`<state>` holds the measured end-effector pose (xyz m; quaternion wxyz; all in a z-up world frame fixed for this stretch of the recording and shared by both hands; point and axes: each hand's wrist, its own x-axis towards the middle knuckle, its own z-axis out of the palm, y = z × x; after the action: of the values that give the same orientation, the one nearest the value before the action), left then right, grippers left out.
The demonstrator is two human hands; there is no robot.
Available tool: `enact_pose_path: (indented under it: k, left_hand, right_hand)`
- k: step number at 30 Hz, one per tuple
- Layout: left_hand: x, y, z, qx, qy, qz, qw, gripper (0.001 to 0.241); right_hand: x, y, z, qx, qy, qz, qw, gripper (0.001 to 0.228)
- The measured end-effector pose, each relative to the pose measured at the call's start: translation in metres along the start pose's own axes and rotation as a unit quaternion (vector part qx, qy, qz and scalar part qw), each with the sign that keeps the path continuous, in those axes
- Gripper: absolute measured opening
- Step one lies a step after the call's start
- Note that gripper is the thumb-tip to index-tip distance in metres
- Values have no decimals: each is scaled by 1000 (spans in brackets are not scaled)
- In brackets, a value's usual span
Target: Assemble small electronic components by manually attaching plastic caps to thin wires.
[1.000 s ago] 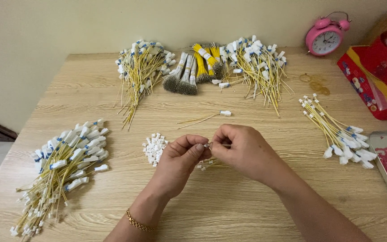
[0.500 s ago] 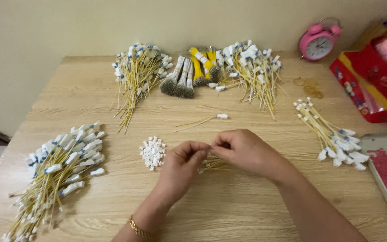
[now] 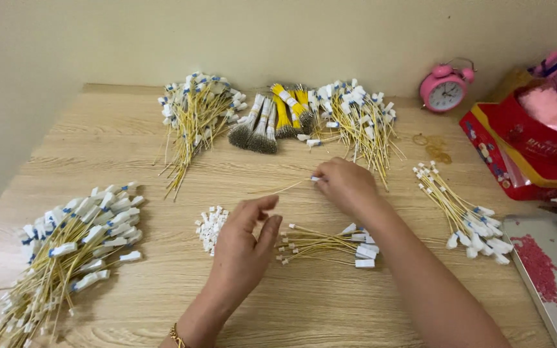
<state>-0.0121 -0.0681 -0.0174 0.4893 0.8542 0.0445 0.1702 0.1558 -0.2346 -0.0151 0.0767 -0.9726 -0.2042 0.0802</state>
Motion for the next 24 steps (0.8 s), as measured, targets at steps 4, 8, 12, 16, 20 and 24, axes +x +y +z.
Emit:
enact_pose_path:
  k: [4,8,12,16,20,24]
  left_hand:
    - [4,19,-14,102,67,144,982,42]
    - [7,45,-20,106,-42,144,983,40]
    - [4,59,-24,-45,-142,45,988,9]
    - [-2,42,-24,-75,-140,50,986,11]
    - [-2,15,-34,-79,-89,49,992,14]
    - [-1,15,-31,-148,-86,-10,985,16]
  right_hand:
    - [-55,-1,-23,10,156,-85,984,13]
    - [-115,-12,-44,22,364,-325,873,6]
    - [-152,-22,-61,41,381,-366,848,13]
    - [-145,8,-50,22,401,-349,846,15]
    - [-140,43,-54,36,396,-295,869,11]
    - [-128,47,-51,93,280,-266,918,17]
